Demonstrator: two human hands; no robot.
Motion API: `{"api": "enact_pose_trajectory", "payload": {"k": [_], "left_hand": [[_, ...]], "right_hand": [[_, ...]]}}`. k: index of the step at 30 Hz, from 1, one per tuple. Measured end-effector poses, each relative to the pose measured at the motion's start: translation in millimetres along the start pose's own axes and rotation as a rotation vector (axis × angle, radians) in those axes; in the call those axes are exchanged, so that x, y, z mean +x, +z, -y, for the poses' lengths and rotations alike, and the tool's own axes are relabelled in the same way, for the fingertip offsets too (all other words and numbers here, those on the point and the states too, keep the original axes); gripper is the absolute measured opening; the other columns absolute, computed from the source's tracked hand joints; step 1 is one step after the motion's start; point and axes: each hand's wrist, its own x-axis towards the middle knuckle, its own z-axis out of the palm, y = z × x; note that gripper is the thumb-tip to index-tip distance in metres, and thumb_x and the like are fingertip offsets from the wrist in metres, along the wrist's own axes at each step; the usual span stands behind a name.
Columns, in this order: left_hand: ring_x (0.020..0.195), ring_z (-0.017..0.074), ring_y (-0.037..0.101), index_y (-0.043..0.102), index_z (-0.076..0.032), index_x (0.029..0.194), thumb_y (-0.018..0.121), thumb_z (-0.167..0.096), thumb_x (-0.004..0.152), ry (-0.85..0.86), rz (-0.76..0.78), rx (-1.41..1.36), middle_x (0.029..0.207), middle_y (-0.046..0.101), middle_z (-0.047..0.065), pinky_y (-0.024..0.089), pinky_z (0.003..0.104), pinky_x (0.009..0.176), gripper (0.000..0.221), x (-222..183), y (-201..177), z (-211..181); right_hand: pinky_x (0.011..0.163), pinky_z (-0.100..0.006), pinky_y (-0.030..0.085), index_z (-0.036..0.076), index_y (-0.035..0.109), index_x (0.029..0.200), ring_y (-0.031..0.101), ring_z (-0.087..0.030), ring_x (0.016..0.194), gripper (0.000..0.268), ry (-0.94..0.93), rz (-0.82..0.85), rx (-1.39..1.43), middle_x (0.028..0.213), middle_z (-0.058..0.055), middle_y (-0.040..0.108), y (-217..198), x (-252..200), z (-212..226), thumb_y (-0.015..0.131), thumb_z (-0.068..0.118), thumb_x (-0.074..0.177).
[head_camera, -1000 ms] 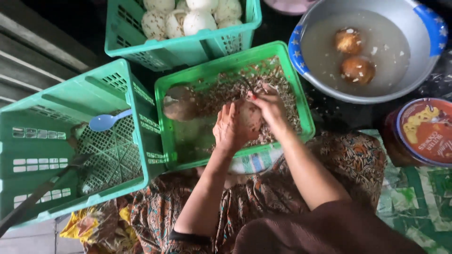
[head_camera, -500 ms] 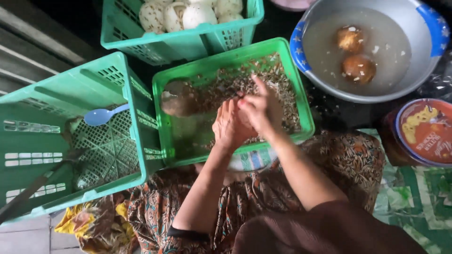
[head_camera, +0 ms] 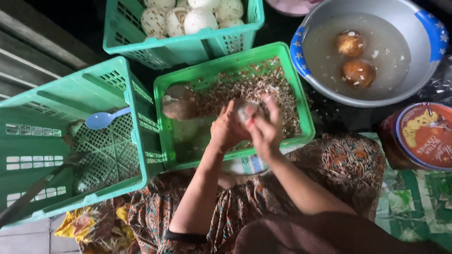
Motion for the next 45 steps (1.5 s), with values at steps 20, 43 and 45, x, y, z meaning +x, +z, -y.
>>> {"api": "enact_pose_trajectory", "payload": {"k": [20,43,45], "left_hand": [[0.103,0.0411,0.07,0.049,-0.024,0.137,0.089,-0.039,0.053,0.052,-0.109,-0.146,0.114,0.063,0.013,0.057,0.055,0.089,0.095,-10,8,6],[0.078,0.0373,0.069,0.059,-0.008,0.121,0.082,-0.029,0.059,0.42,-0.561,-0.021,0.106,0.062,0.012,0.06,0.049,0.065,0.069,8,31,9],[0.089,0.0379,0.069,0.057,-0.014,0.125,0.097,-0.054,0.028,0.297,-0.321,-0.031,0.108,0.059,0.009,0.061,0.053,0.074,0.112,14,26,16]], "right_hand": [[0.102,-0.039,0.049,0.029,0.076,0.118,0.062,-0.029,0.119,0.027,0.405,0.272,0.131,0.129,-0.007,0.064,-17,33,-4,0.071,0.039,0.093],[0.098,-0.042,0.048,0.021,0.081,0.103,0.057,-0.035,0.118,0.019,-0.133,0.099,-0.216,0.14,-0.01,0.054,-9,19,-5,0.074,0.035,0.092],[0.094,-0.035,0.052,0.013,0.08,0.105,0.063,-0.021,0.106,0.034,0.586,0.104,0.426,0.111,-0.008,0.072,2,41,-17,0.071,0.043,0.093]]}}
